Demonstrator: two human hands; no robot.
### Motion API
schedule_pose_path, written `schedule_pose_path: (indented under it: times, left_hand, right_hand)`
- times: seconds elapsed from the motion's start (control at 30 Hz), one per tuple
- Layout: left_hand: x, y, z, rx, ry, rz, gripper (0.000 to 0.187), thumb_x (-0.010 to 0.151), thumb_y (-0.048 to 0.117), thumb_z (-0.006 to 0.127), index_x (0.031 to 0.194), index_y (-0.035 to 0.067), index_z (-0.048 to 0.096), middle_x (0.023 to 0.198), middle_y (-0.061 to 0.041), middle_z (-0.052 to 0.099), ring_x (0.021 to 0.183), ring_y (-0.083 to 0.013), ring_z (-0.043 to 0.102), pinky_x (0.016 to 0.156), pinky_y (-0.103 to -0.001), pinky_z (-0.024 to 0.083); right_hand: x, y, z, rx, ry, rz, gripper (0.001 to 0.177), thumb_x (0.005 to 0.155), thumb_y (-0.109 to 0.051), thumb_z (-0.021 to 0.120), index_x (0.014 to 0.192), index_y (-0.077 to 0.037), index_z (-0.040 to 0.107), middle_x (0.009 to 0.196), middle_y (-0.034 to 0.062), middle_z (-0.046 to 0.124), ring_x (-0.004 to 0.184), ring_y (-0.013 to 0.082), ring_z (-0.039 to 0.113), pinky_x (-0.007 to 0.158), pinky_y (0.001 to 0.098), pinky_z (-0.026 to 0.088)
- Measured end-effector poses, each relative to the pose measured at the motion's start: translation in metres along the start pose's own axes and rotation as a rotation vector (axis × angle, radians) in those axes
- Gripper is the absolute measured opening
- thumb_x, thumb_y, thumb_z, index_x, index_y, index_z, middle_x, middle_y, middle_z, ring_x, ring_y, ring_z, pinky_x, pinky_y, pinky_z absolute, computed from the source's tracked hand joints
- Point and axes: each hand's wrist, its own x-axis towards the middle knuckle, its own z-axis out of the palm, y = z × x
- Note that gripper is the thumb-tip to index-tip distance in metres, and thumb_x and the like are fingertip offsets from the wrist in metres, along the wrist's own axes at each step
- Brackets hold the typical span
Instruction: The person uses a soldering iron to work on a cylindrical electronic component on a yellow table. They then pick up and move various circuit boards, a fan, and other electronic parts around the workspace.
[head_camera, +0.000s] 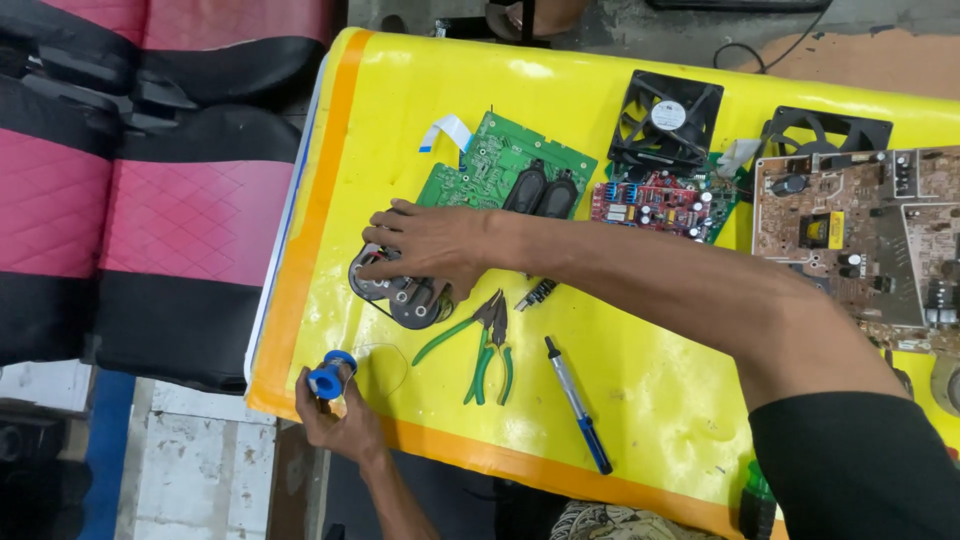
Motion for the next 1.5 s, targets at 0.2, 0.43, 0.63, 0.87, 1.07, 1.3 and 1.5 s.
schedule_pose_path:
  times: [0.2,0.43,0.63,0.87,1.07,1.3,1.5]
  left_hand:
    - [0.001,0.002,0.007,-0.007,-0.011,0.016,0.052,0.092,-0.001,0.084,0.138,0.0,0.059,0.132,-0.022,0.066,0.126,-0.0389,0.063,0.1,-0.051,0.059]
    - [-0.005,0.004,0.01,-0.035,-0.022,0.025,0.051,0.092,0.002,0.084,0.137,0.0,0.06,0.131,-0.021,0.067,0.125,-0.0392,0.064,0.1,-0.052,0.059]
    - [-0.012,0.011,0.017,-0.088,-0.052,-0.047,0.052,0.09,-0.004,0.081,0.137,-0.001,0.06,0.132,-0.021,0.066,0.129,-0.038,0.062,0.108,-0.052,0.055]
    - [-0.019,0.01,0.031,-0.145,-0.049,-0.116,0.048,0.091,-0.002,0.081,0.135,0.002,0.062,0.13,-0.018,0.067,0.125,-0.0349,0.063,0.1,-0.048,0.059]
    - [-0.019,0.015,0.029,-0.142,-0.054,-0.132,0.049,0.09,-0.001,0.082,0.135,0.001,0.062,0.13,-0.019,0.068,0.123,-0.0352,0.064,0.097,-0.048,0.06]
    - [-0.02,0.022,0.031,-0.159,-0.074,-0.168,0.049,0.089,0.0,0.083,0.134,0.003,0.063,0.129,-0.018,0.068,0.123,-0.0347,0.065,0.091,-0.046,0.061]
    - [-0.021,0.023,0.031,-0.149,-0.068,-0.17,0.049,0.089,0.003,0.083,0.134,0.003,0.064,0.13,-0.019,0.068,0.123,-0.0361,0.065,0.092,-0.048,0.061]
  right_hand:
    - [-0.011,-0.006,0.006,-0.044,0.055,-0.051,0.138,0.052,-0.056,0.096,0.162,-0.018,0.022,0.138,0.0248,0.044,0.122,0.0435,0.05,0.096,0.0528,0.041]
    - [-0.013,-0.006,0.005,-0.093,-0.024,-0.024,0.139,0.056,-0.055,0.096,0.163,-0.019,0.015,0.152,0.0235,0.035,0.14,0.0444,0.039,0.103,0.0567,0.04]
    - [-0.019,-0.009,0.003,-0.159,-0.004,-0.023,0.133,0.063,-0.053,0.091,0.165,-0.017,0.012,0.153,0.0206,0.038,0.143,0.0416,0.037,0.107,0.0553,0.037]
    - [-0.094,-0.012,-0.034,0.214,-0.111,0.653,0.146,0.065,-0.061,0.096,0.166,-0.024,-0.004,0.172,0.0202,0.0,0.157,0.0381,0.002,0.124,0.0612,0.001]
    - [-0.124,-0.014,0.008,0.459,-0.187,1.082,0.147,0.067,-0.078,0.085,0.167,-0.026,-0.01,0.171,0.025,-0.015,0.156,0.0481,-0.012,0.12,0.0725,-0.001]
    - [-0.125,-0.003,0.028,0.471,-0.146,0.932,0.147,0.067,-0.066,0.093,0.167,-0.025,-0.007,0.17,0.0237,-0.011,0.155,0.0519,-0.011,0.121,0.0716,0.011]
    - [-0.129,0.019,0.014,0.456,-0.193,0.83,0.148,0.065,-0.065,0.093,0.167,-0.026,-0.006,0.171,0.0235,-0.008,0.156,0.0494,-0.007,0.122,0.0685,0.013]
